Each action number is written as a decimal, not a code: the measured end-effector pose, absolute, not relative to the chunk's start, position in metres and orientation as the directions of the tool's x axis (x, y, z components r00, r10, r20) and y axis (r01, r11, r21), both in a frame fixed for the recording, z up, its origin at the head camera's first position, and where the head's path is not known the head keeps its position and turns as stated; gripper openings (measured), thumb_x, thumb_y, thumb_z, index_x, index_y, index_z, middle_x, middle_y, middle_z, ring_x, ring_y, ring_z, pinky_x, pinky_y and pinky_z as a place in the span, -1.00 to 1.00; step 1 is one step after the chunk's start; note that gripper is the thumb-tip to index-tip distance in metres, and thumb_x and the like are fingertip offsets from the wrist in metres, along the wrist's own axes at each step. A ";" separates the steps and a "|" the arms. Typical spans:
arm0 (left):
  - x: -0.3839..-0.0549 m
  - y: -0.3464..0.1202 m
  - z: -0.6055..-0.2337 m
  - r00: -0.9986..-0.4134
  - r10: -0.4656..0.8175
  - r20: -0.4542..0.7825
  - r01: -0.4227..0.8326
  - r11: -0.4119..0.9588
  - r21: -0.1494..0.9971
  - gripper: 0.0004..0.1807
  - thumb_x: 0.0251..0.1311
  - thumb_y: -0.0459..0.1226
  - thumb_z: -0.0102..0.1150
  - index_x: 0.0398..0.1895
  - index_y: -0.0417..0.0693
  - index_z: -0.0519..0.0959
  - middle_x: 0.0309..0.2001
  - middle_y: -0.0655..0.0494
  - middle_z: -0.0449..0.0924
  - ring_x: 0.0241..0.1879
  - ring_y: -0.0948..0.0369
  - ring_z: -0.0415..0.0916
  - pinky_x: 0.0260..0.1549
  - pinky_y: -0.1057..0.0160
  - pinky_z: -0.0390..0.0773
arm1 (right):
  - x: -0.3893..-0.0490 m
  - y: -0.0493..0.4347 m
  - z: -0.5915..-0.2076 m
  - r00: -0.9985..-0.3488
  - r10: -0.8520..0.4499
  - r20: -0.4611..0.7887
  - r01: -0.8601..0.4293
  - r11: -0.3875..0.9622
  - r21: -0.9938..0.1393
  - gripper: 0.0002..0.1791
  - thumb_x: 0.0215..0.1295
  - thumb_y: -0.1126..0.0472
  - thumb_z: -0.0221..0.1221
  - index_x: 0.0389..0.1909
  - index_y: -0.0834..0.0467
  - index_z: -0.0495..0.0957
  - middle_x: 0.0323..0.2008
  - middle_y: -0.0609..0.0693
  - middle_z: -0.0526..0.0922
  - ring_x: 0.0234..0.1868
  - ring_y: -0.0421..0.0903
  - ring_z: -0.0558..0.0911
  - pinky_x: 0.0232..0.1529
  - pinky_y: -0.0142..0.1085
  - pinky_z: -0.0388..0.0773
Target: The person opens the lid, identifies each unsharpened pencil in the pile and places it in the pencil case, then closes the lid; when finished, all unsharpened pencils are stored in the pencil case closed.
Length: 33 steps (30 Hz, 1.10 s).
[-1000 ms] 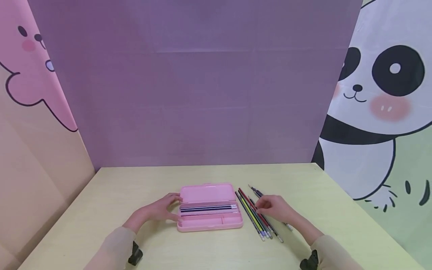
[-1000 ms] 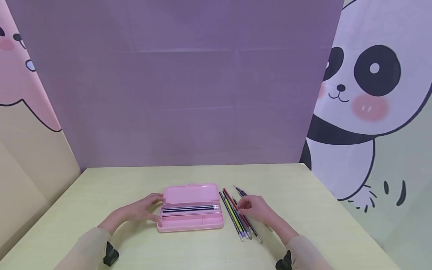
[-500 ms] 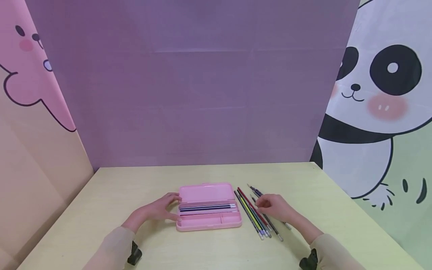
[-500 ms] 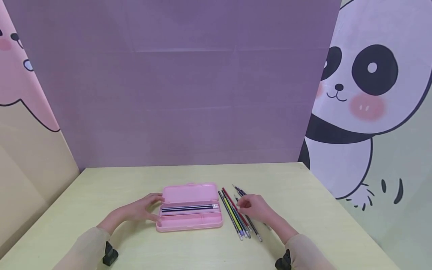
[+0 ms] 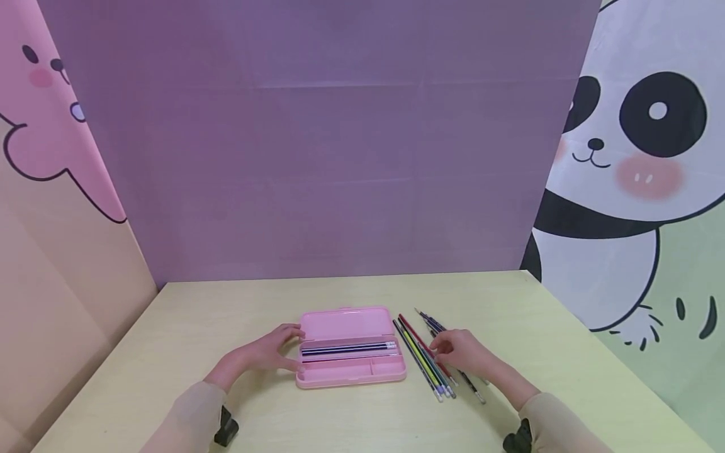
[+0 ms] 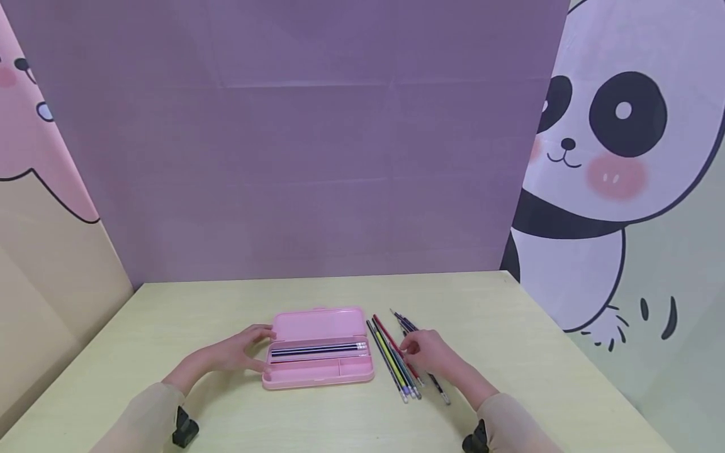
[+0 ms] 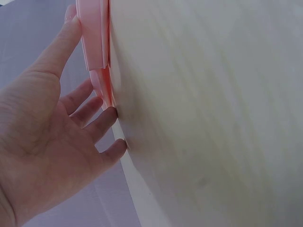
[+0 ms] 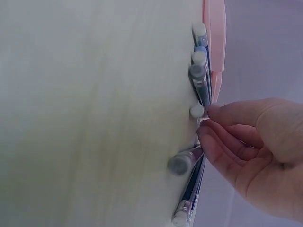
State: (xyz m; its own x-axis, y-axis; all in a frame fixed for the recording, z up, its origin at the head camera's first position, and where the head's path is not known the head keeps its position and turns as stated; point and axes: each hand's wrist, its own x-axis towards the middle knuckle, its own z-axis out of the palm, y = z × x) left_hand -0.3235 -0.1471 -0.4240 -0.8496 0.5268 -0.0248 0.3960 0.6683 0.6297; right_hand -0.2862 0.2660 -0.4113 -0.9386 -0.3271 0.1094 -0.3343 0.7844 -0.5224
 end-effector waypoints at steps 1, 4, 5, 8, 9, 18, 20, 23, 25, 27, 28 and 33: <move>-0.323 -0.147 -0.424 -0.849 0.528 -0.025 0.397 0.668 0.629 -0.17 -0.10 0.04 0.40 0.23 -0.12 0.33 0.40 -0.22 0.04 0.40 -0.19 -0.04 0.36 -0.22 0.00 | -0.286 0.266 -0.412 -0.943 -0.314 0.106 -0.322 0.792 -0.518 -0.88 0.10 0.40 0.25 -0.31 0.23 0.59 -0.45 -0.06 0.58 -0.42 -0.19 0.48 -0.42 -0.45 0.51; -0.324 -0.147 -0.424 -0.851 0.524 -0.027 0.394 0.672 0.627 -0.17 -0.10 0.04 0.40 0.24 -0.11 0.32 0.41 -0.21 0.04 0.40 -0.19 -0.04 0.36 -0.22 0.00 | -0.286 0.266 -0.412 -0.952 -0.288 0.099 -0.298 0.811 -0.503 -0.88 0.08 0.41 0.25 -0.33 0.23 0.59 -0.47 -0.07 0.56 -0.43 -0.19 0.47 -0.44 -0.43 0.50; -0.324 -0.147 -0.424 -0.853 0.521 -0.028 0.391 0.674 0.627 -0.17 -0.10 0.04 0.40 0.24 -0.11 0.32 0.41 -0.21 0.04 0.40 -0.19 -0.04 0.36 -0.22 0.00 | -0.286 0.266 -0.412 -0.954 -0.282 0.099 -0.293 0.815 -0.500 -0.88 0.07 0.42 0.25 -0.34 0.24 0.59 -0.48 -0.07 0.56 -0.44 -0.19 0.46 -0.45 -0.42 0.49; -0.324 -0.146 -0.425 -0.857 0.515 -0.030 0.386 0.678 0.625 -0.16 -0.10 0.04 0.40 0.25 -0.10 0.32 0.41 -0.20 0.03 0.40 -0.18 -0.04 0.36 -0.21 0.01 | -0.287 0.266 -0.412 -0.953 -0.284 0.109 -0.300 0.824 -0.481 -0.87 0.04 0.43 0.24 -0.34 0.26 0.59 -0.50 -0.07 0.56 -0.45 -0.20 0.46 -0.46 -0.40 0.49; -0.324 -0.147 -0.425 -0.858 0.514 -0.030 0.385 0.680 0.624 -0.15 -0.10 0.05 0.40 0.25 -0.09 0.32 0.41 -0.20 0.03 0.40 -0.18 -0.04 0.36 -0.22 0.01 | -0.287 0.266 -0.412 -0.953 -0.282 0.111 -0.300 0.826 -0.477 -0.86 0.03 0.43 0.24 -0.34 0.27 0.59 -0.50 -0.07 0.56 -0.46 -0.20 0.46 -0.46 -0.40 0.49; -0.322 -0.146 -0.423 -0.857 0.514 -0.032 0.382 0.677 0.629 -0.13 -0.12 0.05 0.41 0.26 -0.10 0.31 0.42 -0.19 0.02 0.41 -0.18 -0.05 0.36 -0.22 0.00 | -0.282 0.262 -0.410 -0.965 -0.225 0.132 -0.260 0.872 -0.415 -0.85 -0.01 0.26 0.36 -0.64 0.17 0.59 -0.66 -0.12 0.52 -0.60 -0.22 0.41 -0.56 -0.40 0.41; -0.322 -0.146 -0.423 -0.858 0.512 -0.031 0.381 0.676 0.631 -0.14 -0.12 0.05 0.41 0.25 -0.10 0.31 0.42 -0.20 0.02 0.41 -0.18 -0.05 0.36 -0.22 -0.01 | -0.281 0.260 -0.409 -0.968 -0.210 0.138 -0.249 0.880 -0.404 -0.82 -0.01 0.27 0.36 -0.68 0.16 0.58 -0.69 -0.12 0.50 -0.63 -0.21 0.39 -0.57 -0.39 0.38; -0.321 -0.146 -0.422 -0.860 0.509 -0.033 0.376 0.677 0.633 -0.15 -0.11 0.04 0.41 0.26 -0.10 0.31 0.42 -0.20 0.01 0.41 -0.19 -0.05 0.36 -0.23 -0.01 | -0.281 0.259 -0.408 -0.971 -0.194 0.141 -0.235 0.882 -0.407 -0.82 -0.01 0.30 0.33 -0.69 0.16 0.56 -0.71 -0.11 0.48 -0.66 -0.21 0.39 -0.58 -0.40 0.38; -0.320 -0.146 -0.422 -0.862 0.506 -0.038 0.370 0.678 0.635 -0.15 -0.11 0.03 0.41 0.25 -0.10 0.32 0.42 -0.19 0.01 0.41 -0.19 -0.06 0.36 -0.23 -0.01 | -0.281 0.260 -0.408 -0.971 -0.185 0.150 -0.232 0.880 -0.415 -0.84 0.00 0.32 0.30 -0.68 0.17 0.56 -0.72 -0.10 0.48 -0.68 -0.21 0.39 -0.60 -0.40 0.38; -0.319 -0.145 -0.421 -0.862 0.506 -0.040 0.369 0.679 0.635 -0.15 -0.10 0.03 0.41 0.26 -0.11 0.31 0.42 -0.19 0.01 0.41 -0.19 -0.06 0.36 -0.23 -0.01 | -0.281 0.263 -0.408 -0.969 -0.182 0.165 -0.236 0.874 -0.424 -0.86 0.00 0.32 0.28 -0.66 0.17 0.56 -0.70 -0.09 0.48 -0.67 -0.21 0.39 -0.61 -0.39 0.37; -0.319 -0.145 -0.421 -0.860 0.508 -0.038 0.372 0.676 0.636 -0.16 -0.10 0.02 0.40 0.25 -0.11 0.32 0.42 -0.20 0.01 0.41 -0.19 -0.06 0.36 -0.22 -0.02 | -0.281 0.264 -0.407 -0.969 -0.180 0.172 -0.238 0.871 -0.430 -0.87 0.01 0.32 0.28 -0.65 0.18 0.56 -0.69 -0.09 0.49 -0.66 -0.21 0.39 -0.61 -0.39 0.37; -0.318 -0.146 -0.419 -0.855 0.518 -0.026 0.383 0.664 0.642 -0.18 -0.07 -0.01 0.40 0.24 -0.14 0.32 0.41 -0.23 0.03 0.41 -0.20 -0.05 0.37 -0.21 -0.03 | -0.283 0.274 -0.401 -0.963 -0.184 0.195 -0.253 0.862 -0.439 -0.89 0.08 0.27 0.24 -0.56 0.18 0.55 -0.62 -0.09 0.52 -0.59 -0.21 0.40 -0.56 -0.38 0.37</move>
State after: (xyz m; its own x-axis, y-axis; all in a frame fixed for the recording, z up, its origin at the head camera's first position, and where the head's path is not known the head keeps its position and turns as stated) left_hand -0.3177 -0.1456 -0.4190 -0.8550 0.5180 -0.0256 0.3834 0.6644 0.6415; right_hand -0.2832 0.2739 -0.4013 -0.9634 -0.1840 0.1948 -0.2534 0.8621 -0.4389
